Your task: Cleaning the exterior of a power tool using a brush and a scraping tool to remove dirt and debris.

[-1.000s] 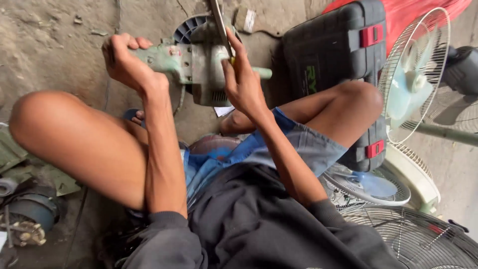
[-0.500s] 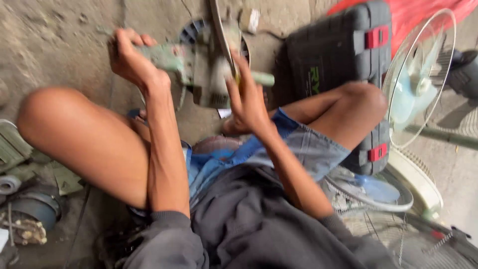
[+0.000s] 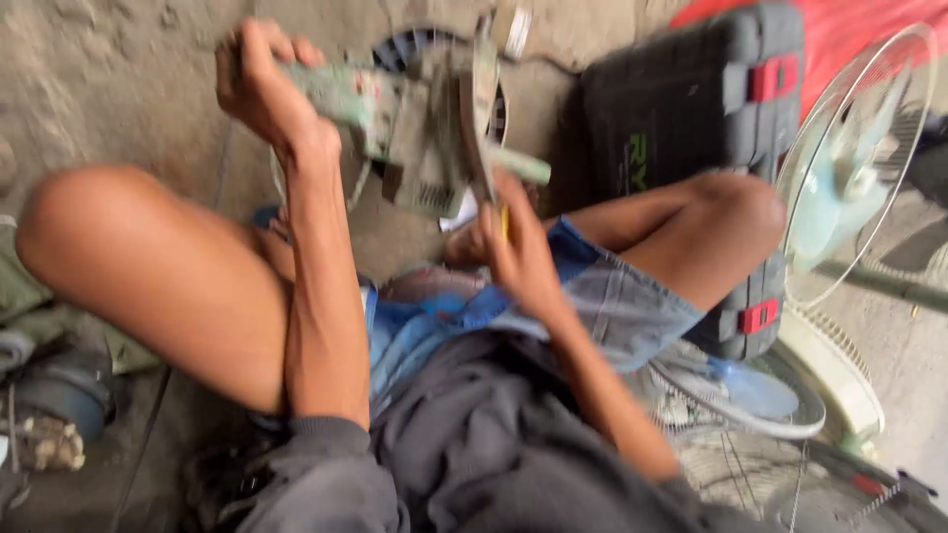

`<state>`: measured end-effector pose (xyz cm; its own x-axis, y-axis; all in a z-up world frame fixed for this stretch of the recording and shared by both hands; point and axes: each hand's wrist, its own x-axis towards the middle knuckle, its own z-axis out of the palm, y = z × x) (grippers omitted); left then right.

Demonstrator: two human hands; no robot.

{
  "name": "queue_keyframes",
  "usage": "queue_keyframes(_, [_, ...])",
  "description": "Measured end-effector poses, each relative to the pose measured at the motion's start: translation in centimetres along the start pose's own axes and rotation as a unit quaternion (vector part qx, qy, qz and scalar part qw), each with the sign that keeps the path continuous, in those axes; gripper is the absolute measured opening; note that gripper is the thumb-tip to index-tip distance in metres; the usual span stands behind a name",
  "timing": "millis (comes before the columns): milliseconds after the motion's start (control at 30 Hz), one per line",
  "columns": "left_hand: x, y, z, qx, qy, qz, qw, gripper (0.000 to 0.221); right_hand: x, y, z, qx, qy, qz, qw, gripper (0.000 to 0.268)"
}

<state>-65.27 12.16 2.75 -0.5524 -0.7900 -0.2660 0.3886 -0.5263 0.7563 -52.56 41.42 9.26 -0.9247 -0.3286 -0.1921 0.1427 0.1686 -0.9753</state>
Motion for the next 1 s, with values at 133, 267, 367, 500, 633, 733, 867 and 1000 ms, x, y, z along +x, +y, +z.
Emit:
queue_keyframes(133, [-0.3, 0.4, 0.4, 0.057, 0.012, -0.011, 0.998, 0.018, -1.7, -2.2, 0.0, -0.184, -0.001, 0.172, 0.968, 0.056])
queue_keyframes(267, [-0.3, -0.6, -0.5, -0.016, -0.01, -0.019, 1.0, 0.016, 8.1, 1.0, -0.6, -0.21, 0.038, -0.068, 0.975, 0.048])
queue_keyframes(367, [-0.5, 0.4, -0.5, -0.001, -0.003, 0.001, 1.0, 0.02, 6.6, -0.4, -0.3, -0.167, 0.019, -0.072, 0.983, 0.052])
queue_keyframes(500, [-0.6, 0.5, 0.3, 0.043, 0.016, -0.003, 0.999, 0.017, -4.9, -1.4, -0.9, -0.142, 0.005, 0.144, 0.979, 0.056])
queue_keyframes(633, [-0.6, 0.1, 0.1, 0.017, -0.018, -0.005, 1.0, 0.012, 1.5, 0.7, -1.3, -0.29, 0.026, 0.008, 0.957, 0.049])
queue_keyframes(733, [-0.7, 0.5, -0.5, 0.004, 0.011, -0.011, 1.0, 0.023, 7.0, 0.3, -0.9, -0.295, 0.096, -0.074, 0.948, 0.059])
queue_keyframes(867, [-0.8, 1.0, 1.1, 0.002, -0.027, 0.011, 1.0, 0.018, 1.2, -1.6, -1.1, -0.29, 0.052, -0.086, 0.952, 0.058])
queue_keyframes(1000, [-1.4, 0.6, 1.3, 0.037, -0.051, -0.002, 0.998, 0.014, -4.2, -0.7, -0.7, -0.274, 0.036, 0.013, 0.961, 0.064])
